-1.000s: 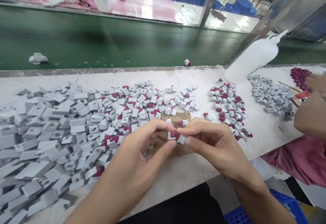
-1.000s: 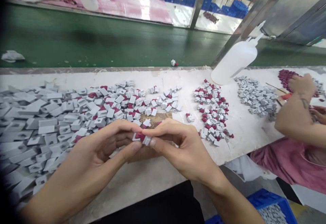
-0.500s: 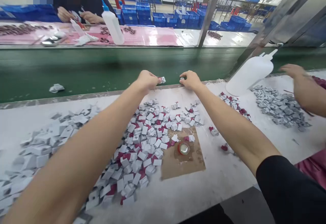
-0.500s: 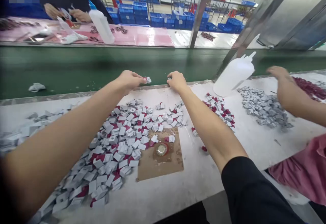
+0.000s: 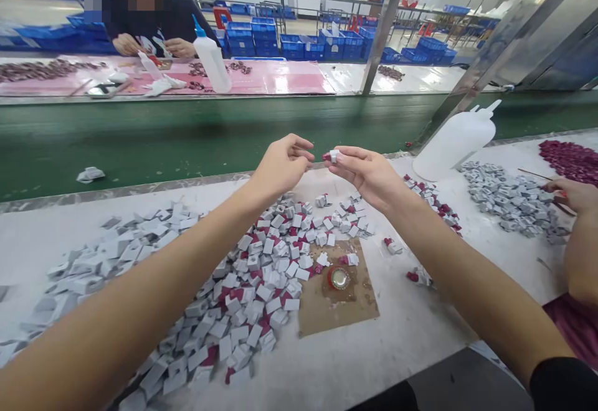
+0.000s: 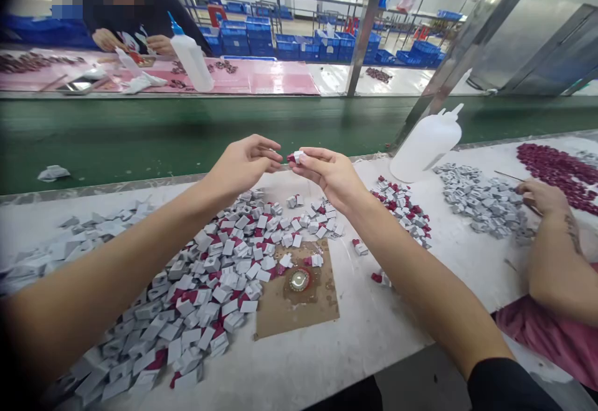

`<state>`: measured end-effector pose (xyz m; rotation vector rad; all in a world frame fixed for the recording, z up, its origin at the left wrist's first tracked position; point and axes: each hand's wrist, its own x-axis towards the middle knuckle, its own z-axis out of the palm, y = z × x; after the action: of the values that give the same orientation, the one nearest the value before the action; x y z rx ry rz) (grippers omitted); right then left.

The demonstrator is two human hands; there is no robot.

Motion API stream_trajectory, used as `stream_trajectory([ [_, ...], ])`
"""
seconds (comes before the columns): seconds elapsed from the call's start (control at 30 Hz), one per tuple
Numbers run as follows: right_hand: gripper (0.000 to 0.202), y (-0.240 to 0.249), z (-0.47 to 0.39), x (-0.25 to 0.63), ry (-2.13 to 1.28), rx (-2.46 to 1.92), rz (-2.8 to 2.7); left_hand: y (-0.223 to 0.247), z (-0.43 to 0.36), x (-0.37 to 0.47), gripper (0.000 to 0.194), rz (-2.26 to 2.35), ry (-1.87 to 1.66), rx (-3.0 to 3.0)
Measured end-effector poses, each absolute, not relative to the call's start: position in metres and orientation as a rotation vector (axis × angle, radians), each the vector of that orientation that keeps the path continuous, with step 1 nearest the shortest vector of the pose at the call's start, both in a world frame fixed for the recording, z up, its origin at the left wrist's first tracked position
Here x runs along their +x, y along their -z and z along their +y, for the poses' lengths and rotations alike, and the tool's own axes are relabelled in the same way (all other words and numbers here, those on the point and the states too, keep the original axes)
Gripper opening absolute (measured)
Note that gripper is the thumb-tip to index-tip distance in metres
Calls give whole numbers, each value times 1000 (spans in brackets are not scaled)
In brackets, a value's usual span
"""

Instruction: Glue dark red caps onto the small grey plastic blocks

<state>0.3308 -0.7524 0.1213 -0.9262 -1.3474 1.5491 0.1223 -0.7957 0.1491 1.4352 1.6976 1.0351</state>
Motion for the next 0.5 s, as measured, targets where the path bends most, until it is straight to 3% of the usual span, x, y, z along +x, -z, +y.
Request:
stream_trajectory([
  [0.13, 41, -129, -802, 338, -1576, -785, -1319, -159, -860, 133, 16, 1368, -1167, 1468],
  [0.23, 33, -137, -846, 346, -1444, -839, -1458, -160, -903, 140, 7, 1277, -1235, 1425],
  [0.37, 15, -142, -903, 368, -1120, -978, -1860, -159, -964, 149, 11, 1325, -1103, 1406],
  [0.5, 16, -126, -947, 394, -993, -994, -2050, -148, -1023, 149, 9, 1376, -996, 1501],
])
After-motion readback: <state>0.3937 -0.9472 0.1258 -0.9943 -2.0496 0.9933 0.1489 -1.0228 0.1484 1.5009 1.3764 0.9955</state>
